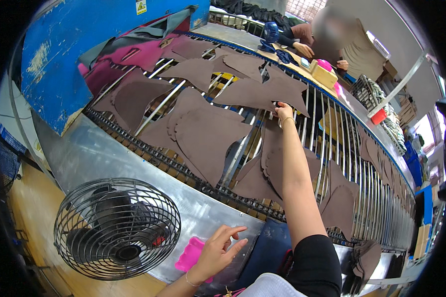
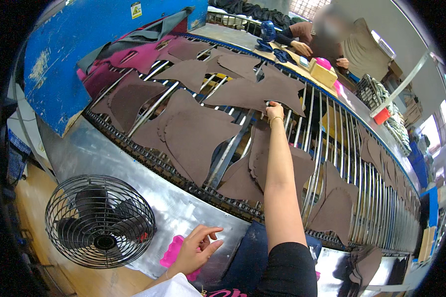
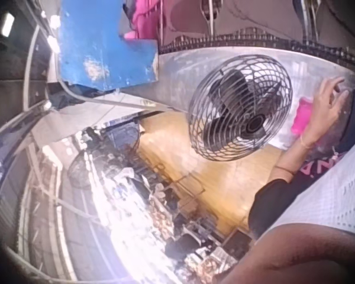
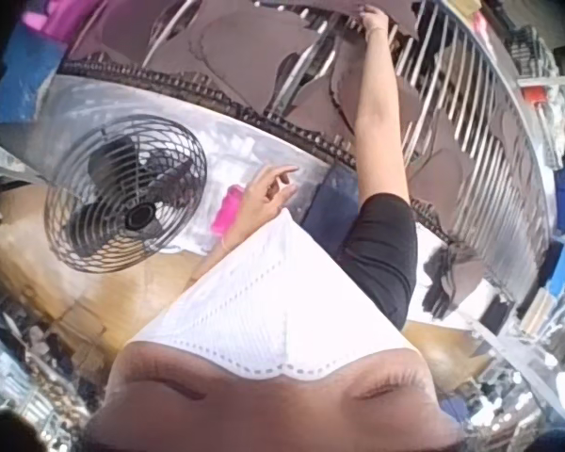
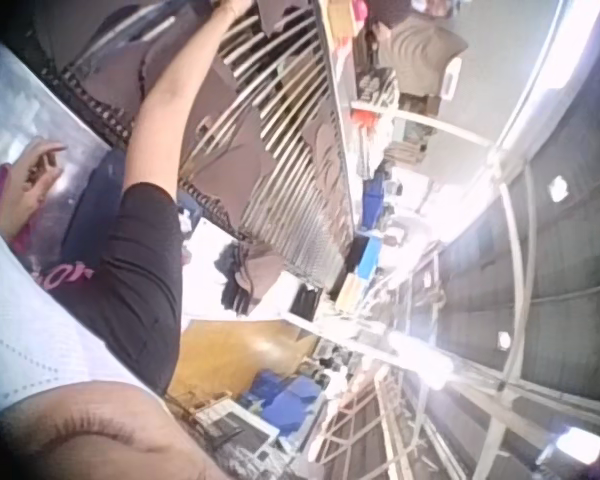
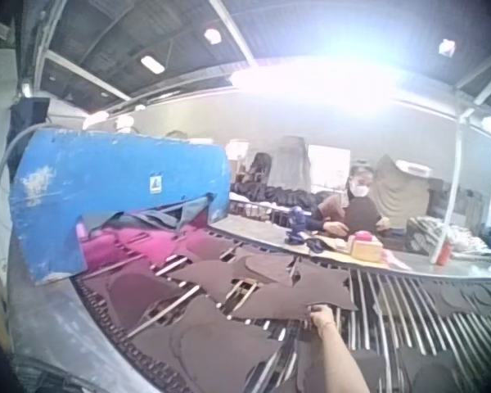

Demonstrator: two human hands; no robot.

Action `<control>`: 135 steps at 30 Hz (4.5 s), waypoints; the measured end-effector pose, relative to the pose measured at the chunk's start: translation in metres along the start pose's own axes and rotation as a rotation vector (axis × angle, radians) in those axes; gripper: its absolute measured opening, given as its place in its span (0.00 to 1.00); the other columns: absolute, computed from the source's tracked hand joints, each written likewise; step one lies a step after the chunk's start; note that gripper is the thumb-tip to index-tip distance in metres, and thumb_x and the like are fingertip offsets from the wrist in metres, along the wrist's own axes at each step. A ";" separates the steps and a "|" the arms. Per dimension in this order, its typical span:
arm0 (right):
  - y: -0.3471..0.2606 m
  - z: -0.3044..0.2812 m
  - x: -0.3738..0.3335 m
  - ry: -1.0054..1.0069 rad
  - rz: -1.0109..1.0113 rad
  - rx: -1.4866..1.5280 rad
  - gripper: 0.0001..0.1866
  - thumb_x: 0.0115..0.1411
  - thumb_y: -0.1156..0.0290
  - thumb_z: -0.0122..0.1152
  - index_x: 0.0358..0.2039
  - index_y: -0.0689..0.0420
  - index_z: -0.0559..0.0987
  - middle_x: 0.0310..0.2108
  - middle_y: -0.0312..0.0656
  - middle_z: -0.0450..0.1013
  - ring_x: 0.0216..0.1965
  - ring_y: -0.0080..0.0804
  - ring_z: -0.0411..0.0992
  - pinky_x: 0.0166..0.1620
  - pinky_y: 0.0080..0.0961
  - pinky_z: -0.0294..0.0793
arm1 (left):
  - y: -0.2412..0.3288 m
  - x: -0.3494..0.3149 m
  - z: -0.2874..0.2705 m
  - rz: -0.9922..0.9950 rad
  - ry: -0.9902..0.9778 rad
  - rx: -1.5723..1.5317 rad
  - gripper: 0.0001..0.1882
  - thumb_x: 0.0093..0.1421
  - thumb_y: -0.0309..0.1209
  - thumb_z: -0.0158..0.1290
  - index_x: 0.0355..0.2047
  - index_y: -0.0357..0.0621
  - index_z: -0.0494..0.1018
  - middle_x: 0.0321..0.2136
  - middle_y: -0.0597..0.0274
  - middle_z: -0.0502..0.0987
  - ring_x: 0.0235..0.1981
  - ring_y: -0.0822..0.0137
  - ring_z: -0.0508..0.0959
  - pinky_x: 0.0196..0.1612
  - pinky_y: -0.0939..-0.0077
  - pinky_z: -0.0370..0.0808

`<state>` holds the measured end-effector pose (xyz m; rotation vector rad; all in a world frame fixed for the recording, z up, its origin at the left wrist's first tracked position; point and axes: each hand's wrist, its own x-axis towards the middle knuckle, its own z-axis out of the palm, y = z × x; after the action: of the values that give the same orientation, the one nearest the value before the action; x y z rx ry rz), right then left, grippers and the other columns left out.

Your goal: The person repeatedly picks up brown fabric pieces from a conveyor belt, wipes them with a cloth, and places them back on the belt. The person also briefly touches their face during the task.

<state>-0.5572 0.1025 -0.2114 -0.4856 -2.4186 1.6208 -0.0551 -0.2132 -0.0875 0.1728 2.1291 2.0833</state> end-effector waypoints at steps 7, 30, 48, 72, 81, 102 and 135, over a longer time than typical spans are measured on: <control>-0.037 -0.066 -0.061 -0.096 -0.132 -0.226 0.25 0.49 0.72 0.65 0.50 0.57 0.75 0.49 0.47 0.74 0.50 0.36 0.72 0.53 0.27 0.69 | -0.004 0.005 0.009 0.047 0.077 0.106 0.15 0.57 0.29 0.58 0.46 0.46 0.75 0.28 0.67 0.68 0.19 0.78 0.61 0.22 0.83 0.61; 0.149 -0.642 -0.635 1.024 0.944 -0.839 0.32 0.53 0.43 0.60 0.48 0.57 0.77 0.56 0.48 0.66 0.58 0.48 0.63 0.55 0.54 0.63 | 0.005 -0.003 0.042 0.108 0.128 -0.085 0.16 0.63 0.29 0.51 0.51 0.42 0.69 0.31 0.72 0.67 0.16 0.88 0.55 0.13 0.92 0.49; -0.007 -0.604 -0.638 0.830 0.300 -0.769 0.15 0.64 0.66 0.50 0.51 0.50 0.73 0.29 0.47 0.77 0.24 0.37 0.77 0.24 0.30 0.74 | 0.060 -0.024 0.105 0.121 -0.018 0.013 0.14 0.62 0.25 0.51 0.49 0.42 0.71 0.29 0.74 0.67 0.20 0.88 0.59 0.18 0.91 0.53; -0.048 -0.331 -0.585 -0.088 -0.826 -0.262 0.15 0.48 0.80 0.62 0.37 0.52 0.80 0.26 0.39 0.78 0.25 0.34 0.71 0.49 0.32 0.63 | 0.117 -0.049 0.035 0.213 0.068 0.249 0.06 0.59 0.26 0.57 0.33 0.36 0.75 0.20 0.67 0.74 0.19 0.79 0.72 0.22 0.86 0.67; 0.006 -0.397 -0.621 0.000 -0.656 -0.487 0.18 0.44 0.85 0.58 0.36 0.52 0.79 0.30 0.36 0.79 0.29 0.30 0.75 0.48 0.34 0.65 | 0.087 -0.030 0.099 0.249 -0.377 0.639 0.06 0.54 0.27 0.59 0.27 0.36 0.76 0.19 0.61 0.70 0.19 0.70 0.72 0.22 0.78 0.66; -0.027 -0.607 -0.701 0.445 0.023 -0.381 0.12 0.64 0.68 0.55 0.42 0.63 0.76 0.28 0.30 0.70 0.29 0.16 0.64 0.34 0.13 0.63 | 0.189 0.047 0.371 0.537 -1.057 0.259 0.14 0.59 0.39 0.58 0.27 0.39 0.75 0.12 0.73 0.65 0.13 0.82 0.65 0.16 0.86 0.61; 0.016 -0.611 -0.663 0.948 0.189 -0.682 0.10 0.65 0.68 0.51 0.45 0.55 0.69 0.27 0.51 0.75 0.20 0.35 0.76 0.18 0.26 0.71 | 0.024 0.159 0.300 -0.352 -0.761 0.237 0.34 0.59 0.35 0.57 0.58 0.41 0.50 0.32 0.56 0.67 0.26 0.65 0.78 0.27 0.71 0.81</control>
<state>0.2645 0.3882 0.0244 -1.2572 -2.0699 0.3294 -0.1543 0.1120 -0.0744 0.4871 1.7476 1.2746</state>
